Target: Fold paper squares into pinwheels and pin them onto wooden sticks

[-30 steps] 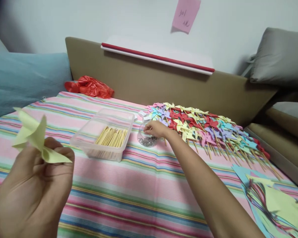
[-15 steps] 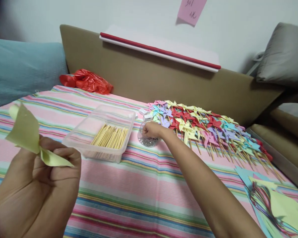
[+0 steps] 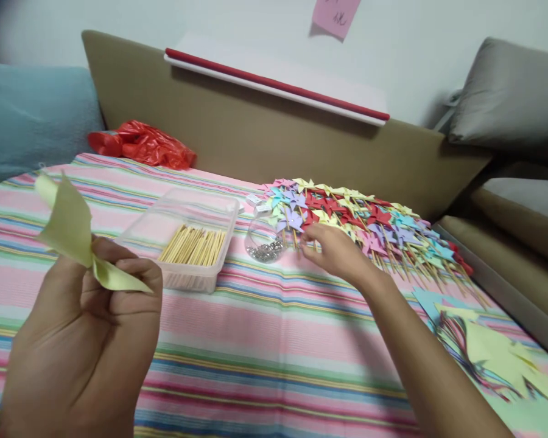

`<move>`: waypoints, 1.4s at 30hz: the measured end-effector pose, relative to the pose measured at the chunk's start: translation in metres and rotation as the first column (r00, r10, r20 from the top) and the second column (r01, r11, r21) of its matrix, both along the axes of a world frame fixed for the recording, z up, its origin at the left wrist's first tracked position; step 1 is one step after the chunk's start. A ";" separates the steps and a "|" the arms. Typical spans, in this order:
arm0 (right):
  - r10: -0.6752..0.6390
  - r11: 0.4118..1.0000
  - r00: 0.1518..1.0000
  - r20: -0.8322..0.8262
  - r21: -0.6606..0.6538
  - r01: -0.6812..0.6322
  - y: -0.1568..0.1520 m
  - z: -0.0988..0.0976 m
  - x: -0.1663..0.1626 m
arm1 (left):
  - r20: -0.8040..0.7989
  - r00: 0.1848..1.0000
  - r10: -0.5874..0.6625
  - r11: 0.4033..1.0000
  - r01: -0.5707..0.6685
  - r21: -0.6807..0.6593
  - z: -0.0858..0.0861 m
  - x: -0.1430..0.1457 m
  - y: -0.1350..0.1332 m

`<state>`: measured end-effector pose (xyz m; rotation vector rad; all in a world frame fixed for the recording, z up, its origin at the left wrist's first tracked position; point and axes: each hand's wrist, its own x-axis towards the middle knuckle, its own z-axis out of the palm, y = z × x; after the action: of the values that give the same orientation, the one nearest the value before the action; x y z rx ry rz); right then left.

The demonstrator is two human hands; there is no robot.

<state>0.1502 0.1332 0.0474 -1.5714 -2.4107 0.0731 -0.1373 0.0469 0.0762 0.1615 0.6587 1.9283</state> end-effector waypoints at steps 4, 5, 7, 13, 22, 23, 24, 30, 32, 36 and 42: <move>-0.142 0.966 0.990 0.011 -0.217 0.141 -0.084 -0.020 0.048 | 0.026 0.996 -0.088 0.995 0.087 0.049 0.003 0.010 0.003; -0.184 0.955 0.983 0.008 -0.237 0.180 -0.097 -0.027 0.056 | 0.005 0.994 -0.108 0.990 0.108 0.090 0.002 0.015 0.002; -0.241 0.944 0.970 -0.003 -0.232 0.234 -0.112 -0.040 0.067 | -0.066 0.987 -0.149 0.974 0.158 0.164 -0.002 0.026 0.000; -0.450 0.893 0.888 -0.094 -0.075 0.444 -0.139 -0.067 0.073 | -0.205 0.919 -0.336 0.913 0.371 0.168 -0.022 0.064 -0.010; -0.365 0.928 0.927 -0.085 0.046 0.370 -0.182 -0.114 0.047 | -0.318 0.805 -0.500 0.852 0.523 -0.015 -0.049 0.087 -0.018; -0.366 0.928 0.927 -0.084 0.049 0.370 -0.179 -0.114 0.046 | -0.336 0.796 -0.503 0.851 0.524 -0.032 -0.052 0.089 -0.018; -0.371 0.925 0.924 -0.093 0.052 0.377 -0.177 -0.114 0.045 | -0.351 0.788 -0.506 0.850 0.524 -0.049 -0.055 0.091 -0.017; -0.401 0.903 0.891 -0.213 0.072 0.424 -0.176 -0.108 0.042 | -0.457 0.739 -0.495 0.851 0.520 -0.080 -0.060 0.096 -0.019; -0.420 0.888 0.864 -0.279 0.071 0.455 -0.180 -0.103 0.043 | -0.554 0.698 -0.454 0.863 0.499 -0.079 -0.060 0.096 -0.022; -0.430 0.852 0.736 -0.522 0.034 0.522 -0.191 -0.085 0.032 | -0.816 0.464 -0.343 0.890 0.439 -0.124 -0.061 0.098 -0.030; -0.238 0.899 0.302 -0.923 -0.092 0.428 -0.207 -0.055 -0.015 | -0.944 0.256 -0.206 0.886 0.459 -0.069 -0.067 0.108 -0.040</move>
<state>0.1355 -0.0736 -0.0072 -1.3386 -1.1128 0.5090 -0.0296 0.0068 0.0095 1.5802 1.0322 1.2883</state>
